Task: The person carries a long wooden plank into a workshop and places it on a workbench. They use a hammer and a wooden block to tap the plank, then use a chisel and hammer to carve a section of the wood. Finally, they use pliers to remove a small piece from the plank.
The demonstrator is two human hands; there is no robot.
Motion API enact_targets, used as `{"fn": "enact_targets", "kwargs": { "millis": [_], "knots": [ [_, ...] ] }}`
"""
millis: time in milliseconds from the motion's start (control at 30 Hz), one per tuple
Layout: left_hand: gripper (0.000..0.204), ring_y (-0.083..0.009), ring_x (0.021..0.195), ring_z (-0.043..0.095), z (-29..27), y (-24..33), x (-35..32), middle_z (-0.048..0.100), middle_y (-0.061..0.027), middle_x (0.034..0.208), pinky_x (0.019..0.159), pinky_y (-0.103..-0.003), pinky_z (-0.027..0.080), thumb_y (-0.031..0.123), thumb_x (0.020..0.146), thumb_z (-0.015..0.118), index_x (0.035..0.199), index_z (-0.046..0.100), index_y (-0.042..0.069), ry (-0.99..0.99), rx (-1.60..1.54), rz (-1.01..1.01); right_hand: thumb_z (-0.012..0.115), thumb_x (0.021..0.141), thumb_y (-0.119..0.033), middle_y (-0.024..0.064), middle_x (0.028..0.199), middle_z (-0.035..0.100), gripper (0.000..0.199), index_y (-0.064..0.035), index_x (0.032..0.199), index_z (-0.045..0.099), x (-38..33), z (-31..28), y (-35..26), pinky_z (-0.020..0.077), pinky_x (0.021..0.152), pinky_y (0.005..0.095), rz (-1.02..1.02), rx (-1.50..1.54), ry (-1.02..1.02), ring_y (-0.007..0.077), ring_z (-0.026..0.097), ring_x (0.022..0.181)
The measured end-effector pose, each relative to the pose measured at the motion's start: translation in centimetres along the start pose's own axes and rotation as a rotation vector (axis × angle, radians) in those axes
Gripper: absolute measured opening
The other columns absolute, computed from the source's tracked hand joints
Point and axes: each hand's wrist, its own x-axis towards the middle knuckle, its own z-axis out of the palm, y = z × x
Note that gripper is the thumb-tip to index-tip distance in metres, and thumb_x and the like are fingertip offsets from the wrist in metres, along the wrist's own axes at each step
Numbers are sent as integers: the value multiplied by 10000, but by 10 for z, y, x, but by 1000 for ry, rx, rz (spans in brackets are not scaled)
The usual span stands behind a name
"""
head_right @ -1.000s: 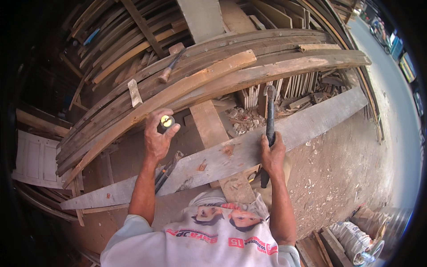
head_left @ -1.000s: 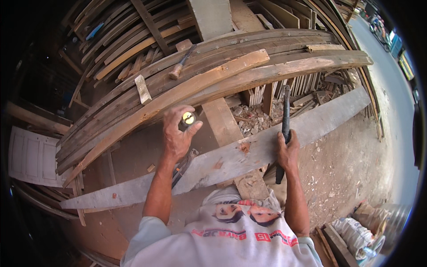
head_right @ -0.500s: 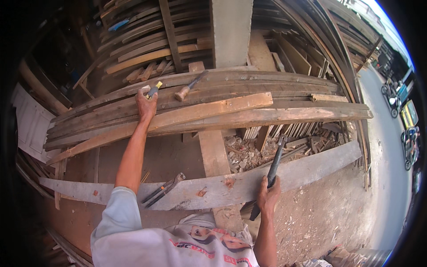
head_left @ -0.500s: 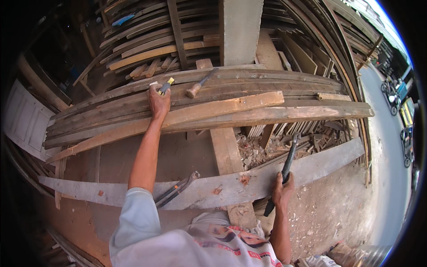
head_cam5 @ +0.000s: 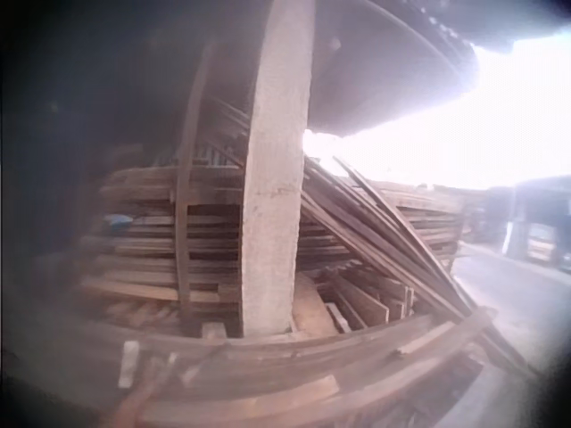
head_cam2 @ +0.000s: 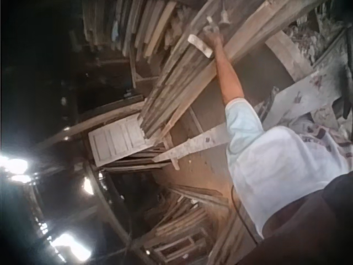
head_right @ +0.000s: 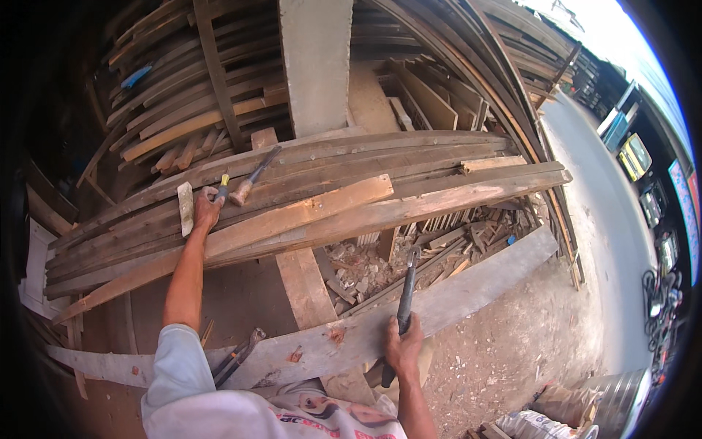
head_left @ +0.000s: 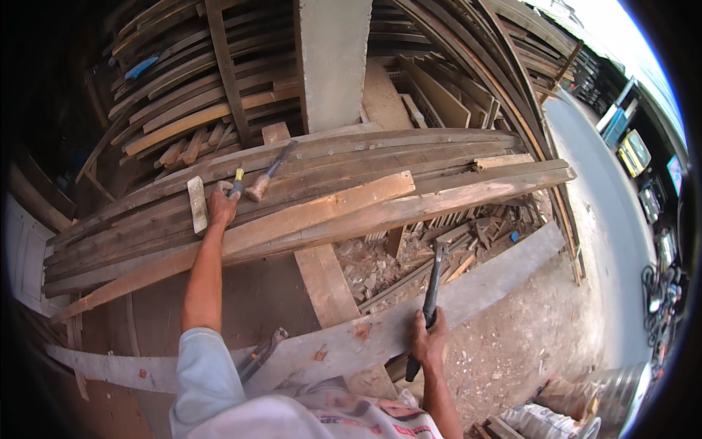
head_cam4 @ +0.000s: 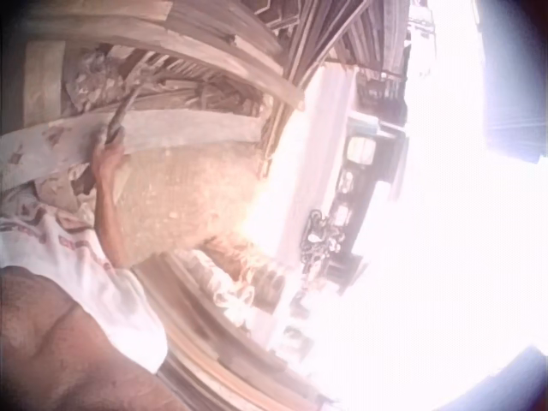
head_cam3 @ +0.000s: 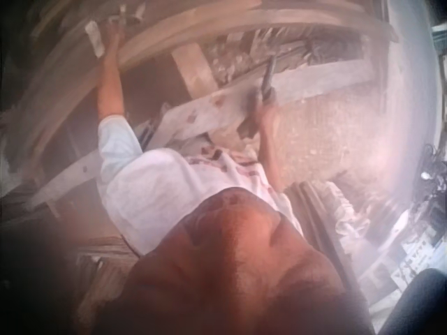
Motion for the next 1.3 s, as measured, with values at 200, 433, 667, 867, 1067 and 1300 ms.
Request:
{"fn": "enact_targets", "kwargs": {
  "millis": [200, 433, 667, 867, 1067, 1300],
  "knots": [
    [423, -327, 1168, 651, -67, 46, -71, 674, -209, 1224, 952, -423, 530, 264, 914, 751, 1258, 634, 50, 113, -144, 147, 640, 988, -254, 67, 719, 574, 289, 30, 1007, 590, 11, 3, 16, 455, 592, 337, 87, 33, -57, 158, 521, 631],
    [239, -232, 933, 695, -163, -19, -235, 712, -129, 1013, 865, -362, 546, 177, 920, 740, 1063, 675, -4, 82, -176, -93, 608, 1022, -317, 32, 650, 566, 329, -39, 853, 561, 124, 19, -14, 420, 481, 286, -54, 149, -143, 116, 528, 527],
    [384, -299, 1130, 630, -218, -14, -340, 668, -158, 1160, 1019, -427, 486, 179, 831, 805, 1149, 662, 18, -257, -69, -347, 502, 1051, -368, 336, 1144, 654, 494, 60, 1281, 594, 303, 19, -11, 482, 983, 505, -421, -406, -236, 493, 616, 1140],
    [698, -347, 1385, 435, -202, 9, -397, 475, -150, 1443, 1119, -463, 442, 180, 639, 936, 1261, 641, 68, -429, 136, -244, 516, 1055, -347, 335, 1391, 543, 573, 41, 1469, 436, 255, 29, -24, 433, 1078, 491, -370, -489, -305, 458, 522, 1322],
    [609, -372, 1300, 485, -192, -2, -431, 509, -162, 1374, 1059, -481, 452, 107, 664, 907, 1208, 638, 52, -405, 191, 24, 645, 1006, -260, 275, 1395, 519, 472, 8, 1371, 510, 110, 7, -19, 414, 1085, 498, -630, -478, -76, 425, 505, 1315],
    [416, -348, 1087, 616, -191, 6, -409, 613, -175, 1158, 975, -450, 496, 36, 726, 803, 1086, 596, 3, -439, 90, 95, 694, 957, -219, 190, 1470, 466, 445, -31, 1328, 534, 12, -31, 16, 347, 1128, 531, -635, -576, 164, 384, 439, 1369]
  ]
}}
